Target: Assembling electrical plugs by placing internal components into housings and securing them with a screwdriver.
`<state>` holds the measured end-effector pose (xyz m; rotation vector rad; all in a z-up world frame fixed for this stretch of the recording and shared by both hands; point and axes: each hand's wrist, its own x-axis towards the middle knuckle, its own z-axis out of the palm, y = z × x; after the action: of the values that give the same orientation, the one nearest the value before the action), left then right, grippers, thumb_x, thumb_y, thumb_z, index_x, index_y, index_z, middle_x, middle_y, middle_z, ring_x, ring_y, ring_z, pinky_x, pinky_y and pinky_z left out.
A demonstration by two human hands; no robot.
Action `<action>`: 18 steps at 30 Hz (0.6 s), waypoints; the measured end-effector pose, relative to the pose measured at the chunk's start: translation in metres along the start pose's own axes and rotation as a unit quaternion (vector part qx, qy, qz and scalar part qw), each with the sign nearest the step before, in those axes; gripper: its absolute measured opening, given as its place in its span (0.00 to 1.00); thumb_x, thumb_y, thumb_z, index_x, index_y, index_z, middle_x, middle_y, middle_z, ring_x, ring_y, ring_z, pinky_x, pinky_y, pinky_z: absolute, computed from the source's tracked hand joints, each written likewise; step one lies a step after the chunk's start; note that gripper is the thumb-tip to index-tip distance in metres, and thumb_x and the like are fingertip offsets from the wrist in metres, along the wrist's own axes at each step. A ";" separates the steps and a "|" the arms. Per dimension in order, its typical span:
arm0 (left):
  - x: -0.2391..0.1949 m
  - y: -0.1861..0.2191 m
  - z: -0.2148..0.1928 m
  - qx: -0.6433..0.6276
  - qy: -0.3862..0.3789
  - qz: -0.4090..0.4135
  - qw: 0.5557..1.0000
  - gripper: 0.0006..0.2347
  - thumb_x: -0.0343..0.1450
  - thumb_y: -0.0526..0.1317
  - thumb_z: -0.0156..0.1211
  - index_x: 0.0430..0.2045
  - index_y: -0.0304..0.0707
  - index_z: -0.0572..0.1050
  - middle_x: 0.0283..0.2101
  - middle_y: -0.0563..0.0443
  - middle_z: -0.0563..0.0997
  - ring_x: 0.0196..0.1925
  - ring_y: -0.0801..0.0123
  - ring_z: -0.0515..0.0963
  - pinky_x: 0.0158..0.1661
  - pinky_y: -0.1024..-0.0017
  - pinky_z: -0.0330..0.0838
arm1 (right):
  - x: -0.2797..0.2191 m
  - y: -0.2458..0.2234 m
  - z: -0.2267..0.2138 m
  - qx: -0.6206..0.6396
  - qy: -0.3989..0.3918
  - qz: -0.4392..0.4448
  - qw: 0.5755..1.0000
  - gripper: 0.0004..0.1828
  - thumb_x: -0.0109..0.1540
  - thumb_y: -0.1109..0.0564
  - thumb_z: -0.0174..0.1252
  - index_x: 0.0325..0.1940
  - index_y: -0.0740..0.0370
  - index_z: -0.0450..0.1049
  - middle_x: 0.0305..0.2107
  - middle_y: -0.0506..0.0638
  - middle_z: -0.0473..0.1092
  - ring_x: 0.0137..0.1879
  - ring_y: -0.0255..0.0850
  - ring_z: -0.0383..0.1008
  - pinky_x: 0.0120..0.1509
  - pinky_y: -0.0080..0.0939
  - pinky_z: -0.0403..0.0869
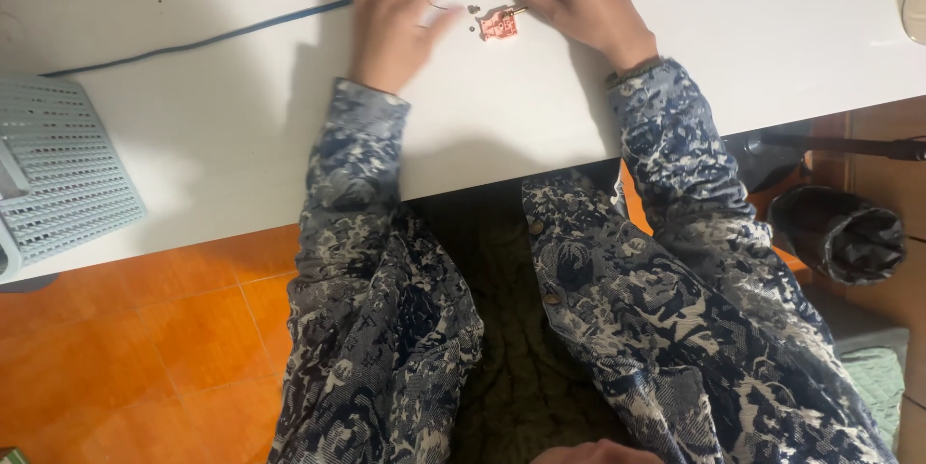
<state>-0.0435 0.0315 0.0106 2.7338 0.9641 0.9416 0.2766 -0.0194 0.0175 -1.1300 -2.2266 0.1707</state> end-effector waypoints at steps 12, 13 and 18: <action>-0.004 -0.015 0.014 0.011 0.019 0.013 1.000 0.07 0.81 0.50 0.76 0.46 0.54 0.87 0.45 0.60 0.82 0.50 0.63 0.73 0.49 0.59 0.64 | 0.017 -0.002 -0.005 -0.039 -0.078 -0.012 0.996 0.06 0.80 0.57 0.79 0.54 0.59 0.88 0.48 0.50 0.80 0.53 0.49 0.79 0.55 0.49 0.73; -0.003 -0.011 0.022 0.009 0.016 0.013 1.000 0.07 0.81 0.50 0.76 0.46 0.54 0.87 0.45 0.60 0.82 0.50 0.63 0.73 0.49 0.59 0.64 | 0.015 -0.001 -0.004 -0.038 -0.078 -0.009 0.996 0.06 0.80 0.57 0.79 0.54 0.59 0.88 0.48 0.50 0.80 0.53 0.49 0.79 0.55 0.49 0.73; 0.011 0.018 0.017 -0.003 0.008 0.053 0.999 0.04 0.78 0.40 0.81 0.44 0.52 0.89 0.40 0.59 0.79 0.47 0.60 0.72 0.45 0.60 0.61 | 0.016 -0.006 -0.011 0.042 -0.052 0.007 0.998 0.02 0.83 0.67 0.69 0.58 0.71 0.84 0.48 0.58 0.82 0.49 0.53 0.83 0.57 0.50 0.79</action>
<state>-0.0174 0.0251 0.0078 2.8009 0.8227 0.9824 0.2723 -0.0123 0.0365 -1.1151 -2.2796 0.3332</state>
